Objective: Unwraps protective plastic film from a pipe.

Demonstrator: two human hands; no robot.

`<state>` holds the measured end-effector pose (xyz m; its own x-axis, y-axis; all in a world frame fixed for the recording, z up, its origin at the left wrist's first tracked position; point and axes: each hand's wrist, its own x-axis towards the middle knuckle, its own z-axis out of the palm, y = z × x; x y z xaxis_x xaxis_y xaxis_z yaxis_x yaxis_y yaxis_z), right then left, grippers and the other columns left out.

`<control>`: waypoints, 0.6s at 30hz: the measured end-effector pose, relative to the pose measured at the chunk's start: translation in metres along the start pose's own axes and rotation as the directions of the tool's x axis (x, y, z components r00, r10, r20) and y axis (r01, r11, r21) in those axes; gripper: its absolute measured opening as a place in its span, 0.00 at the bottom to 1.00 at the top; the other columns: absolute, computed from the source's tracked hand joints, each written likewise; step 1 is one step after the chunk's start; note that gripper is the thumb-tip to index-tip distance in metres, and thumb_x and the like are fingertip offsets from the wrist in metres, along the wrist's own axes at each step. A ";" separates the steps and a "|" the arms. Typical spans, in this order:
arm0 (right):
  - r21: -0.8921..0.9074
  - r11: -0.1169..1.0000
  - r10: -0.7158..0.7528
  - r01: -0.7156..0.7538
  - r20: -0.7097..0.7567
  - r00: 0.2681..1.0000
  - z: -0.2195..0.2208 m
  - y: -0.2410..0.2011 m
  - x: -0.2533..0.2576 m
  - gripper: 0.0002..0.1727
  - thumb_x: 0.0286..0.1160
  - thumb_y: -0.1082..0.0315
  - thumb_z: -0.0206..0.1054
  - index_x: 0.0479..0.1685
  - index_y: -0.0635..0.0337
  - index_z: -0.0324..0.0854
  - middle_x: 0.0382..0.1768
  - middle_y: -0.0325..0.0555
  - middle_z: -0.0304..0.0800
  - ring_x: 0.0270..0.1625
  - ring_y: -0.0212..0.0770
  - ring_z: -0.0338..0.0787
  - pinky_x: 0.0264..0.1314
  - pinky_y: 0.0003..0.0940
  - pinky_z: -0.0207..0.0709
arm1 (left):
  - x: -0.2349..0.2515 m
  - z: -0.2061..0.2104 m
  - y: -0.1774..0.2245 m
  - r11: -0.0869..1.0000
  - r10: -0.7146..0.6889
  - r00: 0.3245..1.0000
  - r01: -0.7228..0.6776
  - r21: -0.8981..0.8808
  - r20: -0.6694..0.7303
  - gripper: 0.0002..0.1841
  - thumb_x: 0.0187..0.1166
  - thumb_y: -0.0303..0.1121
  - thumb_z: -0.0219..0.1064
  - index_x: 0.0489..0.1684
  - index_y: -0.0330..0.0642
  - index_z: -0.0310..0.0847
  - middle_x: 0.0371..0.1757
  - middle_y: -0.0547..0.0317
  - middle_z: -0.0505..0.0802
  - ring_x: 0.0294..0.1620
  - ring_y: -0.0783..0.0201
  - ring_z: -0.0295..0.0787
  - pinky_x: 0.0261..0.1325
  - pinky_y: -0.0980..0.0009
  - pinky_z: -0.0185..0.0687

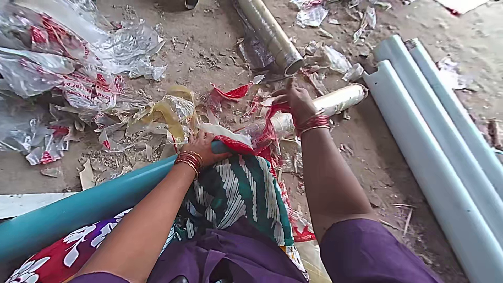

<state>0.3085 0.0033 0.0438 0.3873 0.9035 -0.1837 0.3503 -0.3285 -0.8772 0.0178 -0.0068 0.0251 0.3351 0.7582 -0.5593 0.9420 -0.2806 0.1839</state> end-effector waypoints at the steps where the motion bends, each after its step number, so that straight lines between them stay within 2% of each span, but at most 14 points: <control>1: 0.157 0.987 0.022 -0.012 -0.063 0.998 -0.019 0.014 -0.011 0.33 0.97 0.48 0.34 0.64 0.59 0.84 0.46 0.41 0.95 0.47 0.33 0.90 0.52 0.34 0.80 | 0.001 0.000 0.000 1.000 -0.001 1.000 0.001 -0.006 0.001 0.54 0.68 0.77 0.65 0.88 0.43 0.64 0.88 0.33 0.66 0.87 0.31 0.63 0.73 0.31 0.69; 3: 0.266 0.964 0.075 -0.021 -0.196 0.978 -0.056 0.050 -0.042 0.24 0.95 0.55 0.45 0.68 0.58 0.81 0.54 0.42 0.92 0.55 0.33 0.89 0.57 0.34 0.78 | 0.002 0.003 0.001 1.000 0.006 1.000 -0.006 -0.010 -0.004 0.55 0.68 0.77 0.64 0.89 0.42 0.64 0.88 0.32 0.66 0.86 0.30 0.64 0.73 0.30 0.69; 4: 0.260 0.963 0.139 -0.074 -0.244 0.960 -0.068 0.070 -0.060 0.18 0.91 0.63 0.52 0.66 0.61 0.81 0.53 0.45 0.91 0.52 0.33 0.88 0.54 0.34 0.79 | 0.002 0.004 0.001 1.000 0.006 1.000 -0.007 -0.004 -0.005 0.55 0.68 0.77 0.64 0.89 0.42 0.64 0.88 0.32 0.66 0.86 0.30 0.64 0.73 0.30 0.69; 6: 0.266 0.929 0.324 -0.259 -0.243 0.914 -0.070 0.100 -0.092 0.11 0.84 0.75 0.58 0.55 0.66 0.83 0.41 0.45 0.92 0.37 0.31 0.88 0.41 0.30 0.81 | 0.002 0.005 0.001 1.000 0.002 1.000 -0.002 0.002 -0.028 0.55 0.67 0.77 0.65 0.87 0.41 0.66 0.87 0.31 0.68 0.86 0.30 0.64 0.73 0.29 0.69; 7: 0.283 0.903 0.378 -0.324 -0.161 0.912 -0.063 0.108 -0.106 0.09 0.85 0.76 0.56 0.50 0.66 0.83 0.32 0.43 0.91 0.29 0.31 0.89 0.34 0.28 0.84 | 0.002 0.006 0.002 1.000 -0.002 0.999 0.002 -0.001 -0.034 0.55 0.67 0.77 0.65 0.87 0.41 0.66 0.87 0.31 0.68 0.85 0.30 0.65 0.73 0.29 0.68; 8: 0.308 0.876 0.400 -0.371 -0.037 0.916 -0.053 0.111 -0.116 0.12 0.89 0.74 0.52 0.48 0.66 0.82 0.26 0.42 0.91 0.24 0.32 0.90 0.29 0.26 0.85 | 0.001 0.005 0.003 1.000 -0.006 1.000 0.006 0.004 -0.029 0.55 0.68 0.76 0.65 0.88 0.42 0.64 0.87 0.32 0.68 0.85 0.29 0.65 0.73 0.29 0.68; 9: 0.311 0.862 0.392 -0.401 0.094 0.915 -0.040 0.110 -0.122 0.18 0.95 0.67 0.47 0.49 0.67 0.82 0.26 0.43 0.92 0.24 0.33 0.91 0.31 0.27 0.86 | 0.000 0.003 0.004 1.000 -0.012 1.000 0.013 0.022 -0.011 0.55 0.69 0.76 0.64 0.90 0.44 0.61 0.88 0.32 0.66 0.86 0.29 0.64 0.74 0.30 0.68; 10: 0.282 0.866 0.367 -0.413 0.202 0.908 -0.027 0.109 -0.123 0.26 0.98 0.57 0.40 0.54 0.68 0.82 0.31 0.44 0.93 0.29 0.33 0.92 0.38 0.28 0.86 | -0.001 0.002 0.005 0.999 -0.014 1.000 0.014 0.031 -0.004 0.54 0.70 0.76 0.63 0.90 0.44 0.61 0.88 0.31 0.66 0.86 0.29 0.64 0.74 0.30 0.68; 12: 0.298 0.844 0.347 -0.447 0.332 0.877 -0.002 0.106 -0.112 0.45 0.94 0.38 0.25 0.67 0.66 0.79 0.46 0.50 0.92 0.44 0.38 0.90 0.50 0.36 0.83 | -0.002 0.004 0.005 0.999 -0.010 1.000 0.011 0.044 -0.012 0.54 0.70 0.76 0.63 0.90 0.43 0.61 0.87 0.30 0.67 0.85 0.29 0.65 0.75 0.30 0.67; 13: 0.368 0.795 0.353 -0.483 0.367 0.860 0.011 0.103 -0.101 0.50 0.89 0.31 0.22 0.66 0.65 0.80 0.49 0.51 0.92 0.47 0.39 0.91 0.52 0.38 0.84 | -0.001 0.006 0.005 0.999 -0.013 1.000 0.014 0.048 -0.023 0.54 0.70 0.76 0.62 0.90 0.43 0.61 0.87 0.31 0.68 0.85 0.29 0.65 0.74 0.30 0.68; 15: 0.477 0.678 0.412 -0.559 0.384 0.827 0.035 0.091 -0.080 0.48 0.86 0.27 0.27 0.58 0.61 0.80 0.42 0.49 0.91 0.43 0.38 0.91 0.46 0.37 0.85 | 0.000 0.008 0.004 0.999 -0.020 0.999 0.022 0.040 -0.046 0.54 0.69 0.76 0.64 0.89 0.44 0.63 0.86 0.33 0.69 0.85 0.31 0.66 0.73 0.31 0.69; 16: 0.486 0.652 0.460 -0.582 0.356 0.813 0.044 0.084 -0.074 0.44 0.88 0.29 0.34 0.59 0.61 0.80 0.42 0.49 0.90 0.43 0.39 0.90 0.46 0.38 0.84 | 0.000 0.008 0.004 0.999 -0.022 0.999 0.024 0.032 -0.048 0.54 0.69 0.76 0.64 0.89 0.44 0.63 0.86 0.34 0.69 0.85 0.31 0.66 0.73 0.31 0.69; 18: 0.609 0.578 0.534 -0.543 0.221 0.816 0.062 0.066 -0.075 0.27 0.92 0.41 0.47 0.54 0.56 0.77 0.35 0.43 0.83 0.34 0.34 0.84 0.37 0.32 0.80 | -0.001 0.003 0.005 1.000 -0.013 1.000 0.014 0.025 -0.026 0.54 0.69 0.76 0.64 0.89 0.43 0.62 0.88 0.34 0.68 0.86 0.31 0.64 0.74 0.31 0.68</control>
<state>0.2492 -0.0693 -0.0280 0.3147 0.6232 -0.7160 -0.5269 -0.5127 -0.6779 0.0218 -0.0110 0.0244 0.3228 0.7770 -0.5404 0.9459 -0.2848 0.1555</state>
